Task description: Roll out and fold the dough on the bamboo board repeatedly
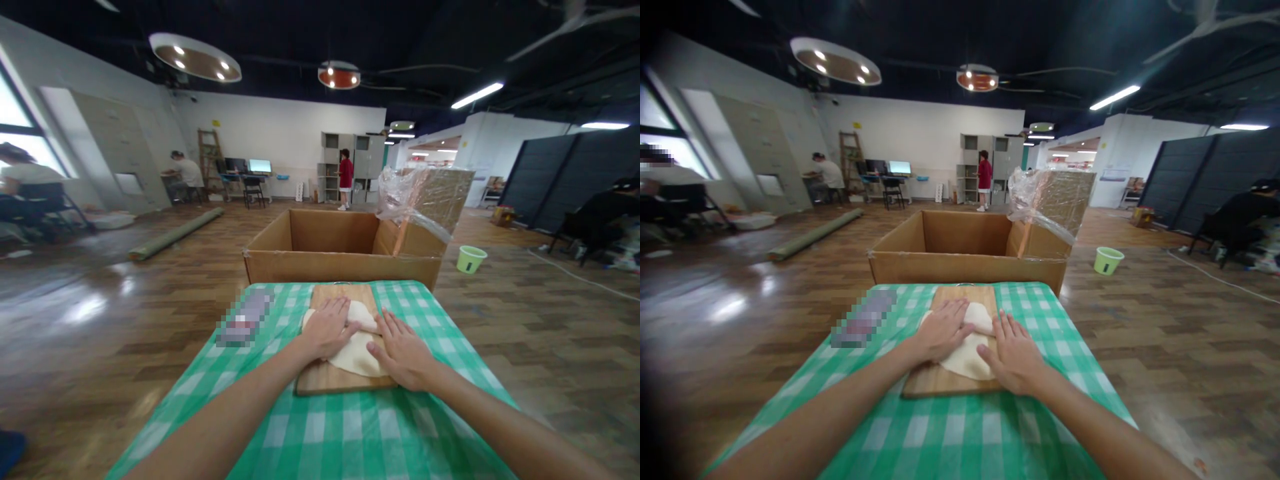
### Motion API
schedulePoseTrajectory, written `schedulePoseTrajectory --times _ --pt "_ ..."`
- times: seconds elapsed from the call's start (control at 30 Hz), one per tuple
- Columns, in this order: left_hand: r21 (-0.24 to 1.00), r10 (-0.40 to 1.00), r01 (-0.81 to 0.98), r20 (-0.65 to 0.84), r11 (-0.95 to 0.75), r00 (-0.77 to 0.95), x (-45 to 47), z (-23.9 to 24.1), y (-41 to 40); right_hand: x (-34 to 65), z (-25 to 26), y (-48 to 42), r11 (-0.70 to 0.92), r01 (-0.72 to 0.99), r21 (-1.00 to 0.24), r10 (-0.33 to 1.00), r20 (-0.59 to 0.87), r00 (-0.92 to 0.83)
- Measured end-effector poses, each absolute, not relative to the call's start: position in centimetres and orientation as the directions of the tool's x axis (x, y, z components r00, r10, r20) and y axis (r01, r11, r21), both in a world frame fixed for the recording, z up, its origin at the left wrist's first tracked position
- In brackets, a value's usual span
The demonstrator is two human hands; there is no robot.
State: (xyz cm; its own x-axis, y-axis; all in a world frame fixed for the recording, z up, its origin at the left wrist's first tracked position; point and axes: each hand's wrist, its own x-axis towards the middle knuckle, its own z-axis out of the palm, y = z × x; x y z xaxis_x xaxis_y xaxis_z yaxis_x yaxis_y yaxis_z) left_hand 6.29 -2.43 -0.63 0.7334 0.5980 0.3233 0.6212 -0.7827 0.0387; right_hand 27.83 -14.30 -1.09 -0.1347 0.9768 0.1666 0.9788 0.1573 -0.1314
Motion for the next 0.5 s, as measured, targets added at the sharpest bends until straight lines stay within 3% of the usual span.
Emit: schedulePoseTrajectory --times 0.17,0.5 --pt "0.075 0.611 0.623 0.317 -0.778 0.725 8.1 -0.8 0.9 28.6 -0.7 -11.8 0.104 0.980 -0.170 0.989 0.124 -0.083" --pt "-0.039 0.566 0.592 0.249 -0.805 0.786 11.1 -0.5 5.9 31.5 -0.6 -5.5 0.063 0.998 -0.020 0.980 0.190 -0.058"
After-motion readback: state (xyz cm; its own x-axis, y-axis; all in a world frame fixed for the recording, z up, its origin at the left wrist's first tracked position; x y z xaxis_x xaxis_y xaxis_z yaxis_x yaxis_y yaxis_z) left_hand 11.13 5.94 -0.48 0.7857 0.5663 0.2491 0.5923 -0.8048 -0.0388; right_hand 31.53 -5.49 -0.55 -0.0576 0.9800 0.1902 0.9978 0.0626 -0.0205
